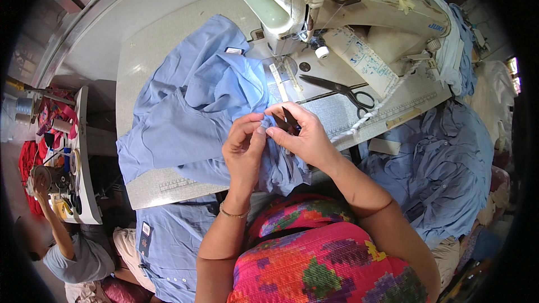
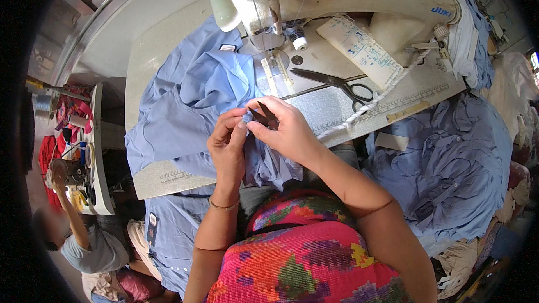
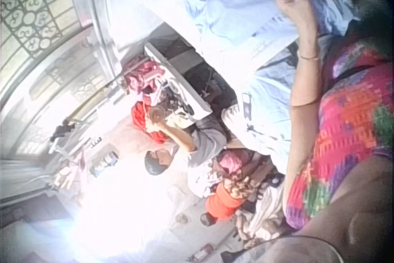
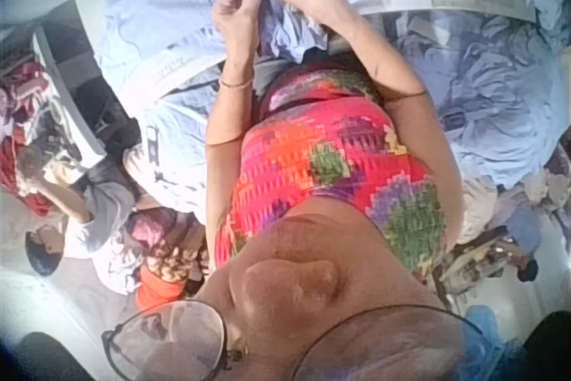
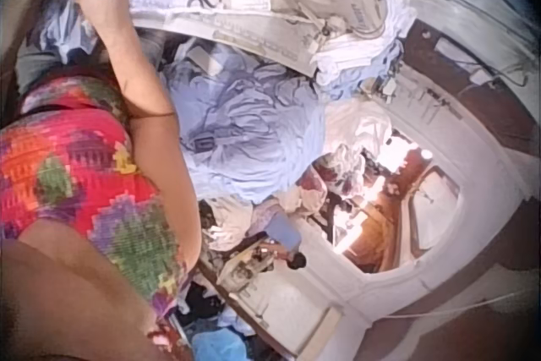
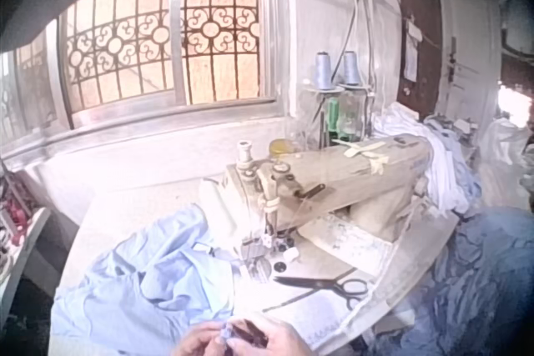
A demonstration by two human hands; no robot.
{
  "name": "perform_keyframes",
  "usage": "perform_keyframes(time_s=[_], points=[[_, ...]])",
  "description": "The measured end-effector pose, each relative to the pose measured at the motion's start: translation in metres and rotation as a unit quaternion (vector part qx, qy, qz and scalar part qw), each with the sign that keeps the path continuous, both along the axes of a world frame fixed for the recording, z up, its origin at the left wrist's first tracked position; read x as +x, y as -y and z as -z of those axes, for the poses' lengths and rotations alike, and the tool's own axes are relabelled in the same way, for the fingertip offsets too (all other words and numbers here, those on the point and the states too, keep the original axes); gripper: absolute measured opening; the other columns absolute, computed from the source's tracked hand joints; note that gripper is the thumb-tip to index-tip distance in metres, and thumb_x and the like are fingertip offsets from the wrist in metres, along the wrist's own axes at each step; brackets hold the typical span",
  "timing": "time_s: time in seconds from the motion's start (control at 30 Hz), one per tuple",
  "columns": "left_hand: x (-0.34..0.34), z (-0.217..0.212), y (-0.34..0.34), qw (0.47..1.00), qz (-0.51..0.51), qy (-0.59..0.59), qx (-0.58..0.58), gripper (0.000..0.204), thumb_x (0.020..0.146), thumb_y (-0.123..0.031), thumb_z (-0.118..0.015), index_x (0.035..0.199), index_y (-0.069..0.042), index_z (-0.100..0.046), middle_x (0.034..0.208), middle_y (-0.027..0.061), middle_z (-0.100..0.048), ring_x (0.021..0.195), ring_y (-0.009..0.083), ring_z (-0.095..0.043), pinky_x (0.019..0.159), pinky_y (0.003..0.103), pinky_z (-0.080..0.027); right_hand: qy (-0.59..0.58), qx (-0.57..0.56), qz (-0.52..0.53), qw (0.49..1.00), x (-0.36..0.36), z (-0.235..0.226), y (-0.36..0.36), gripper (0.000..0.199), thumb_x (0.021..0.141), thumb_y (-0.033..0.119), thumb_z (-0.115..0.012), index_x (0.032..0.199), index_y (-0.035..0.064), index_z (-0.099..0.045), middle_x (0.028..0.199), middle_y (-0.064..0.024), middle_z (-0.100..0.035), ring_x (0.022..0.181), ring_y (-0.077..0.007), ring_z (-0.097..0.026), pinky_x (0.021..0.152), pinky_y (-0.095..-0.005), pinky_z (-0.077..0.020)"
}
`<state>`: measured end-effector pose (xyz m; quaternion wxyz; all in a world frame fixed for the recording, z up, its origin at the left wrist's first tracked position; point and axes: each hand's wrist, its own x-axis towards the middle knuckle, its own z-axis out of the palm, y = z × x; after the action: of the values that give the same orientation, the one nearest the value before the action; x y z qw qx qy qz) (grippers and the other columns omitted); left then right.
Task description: The person picks up a light blue shirt, unfolds it on a work table next to a sewing machine, and uses a small pair of nippers to trim loose threads from the collar area.
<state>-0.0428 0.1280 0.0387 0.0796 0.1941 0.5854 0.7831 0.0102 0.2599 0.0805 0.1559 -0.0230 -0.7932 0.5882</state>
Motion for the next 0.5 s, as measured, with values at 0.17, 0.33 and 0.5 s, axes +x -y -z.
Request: perform_keyframes(time_s=[0.17,0.33,0.5], points=[[0.002,-0.001,0.0,1.0,0.007,-0.015,-0.018,0.01,0.083,0.004,-0.055,0.09,0.002,-0.062,0.107,0.0081,-0.056,0.091,0.0104,-0.053,0.076,0.022,-0.043,-0.077,0.047,-0.055,0.994,-0.015,0.013,-0.013,0.017,0.079,0.01,-0.065,0.089,-0.0005,-0.057,0.079,-0.006,-0.054,0.067,-0.016,-0.052,0.062,-0.0267,-0.0426],[0.0,-0.001,-0.001,1.0,0.007,0.007,-0.019,0.01,0.083,0.005,-0.054,0.089,0.002,-0.061,0.108,0.0073,-0.055,0.086,0.0073,-0.051,0.071,0.02,-0.042,-0.065,0.132,0.007,0.989,-0.011,0.004,-0.008,0.014,0.081,0.012,-0.06,0.082,-0.0001,-0.054,0.082,-0.0137,-0.054,0.071,-0.0319,-0.056,0.063,-0.036,-0.0456],[0.0,-0.001,-0.001,1.0,0.005,0.015,-0.008,0.01,0.083,0.005,-0.054,0.089,0.002,-0.061,0.108,0.0066,-0.056,0.083,0.0058,-0.049,0.069,0.019,-0.041,-0.032,0.149,0.025,0.988,-0.008,0.003,-0.011,0.013,0.083,0.012,-0.057,0.082,0.0001,-0.053,0.082,-0.0136,-0.054,0.074,-0.0334,-0.055,0.064,-0.0368,-0.045]])
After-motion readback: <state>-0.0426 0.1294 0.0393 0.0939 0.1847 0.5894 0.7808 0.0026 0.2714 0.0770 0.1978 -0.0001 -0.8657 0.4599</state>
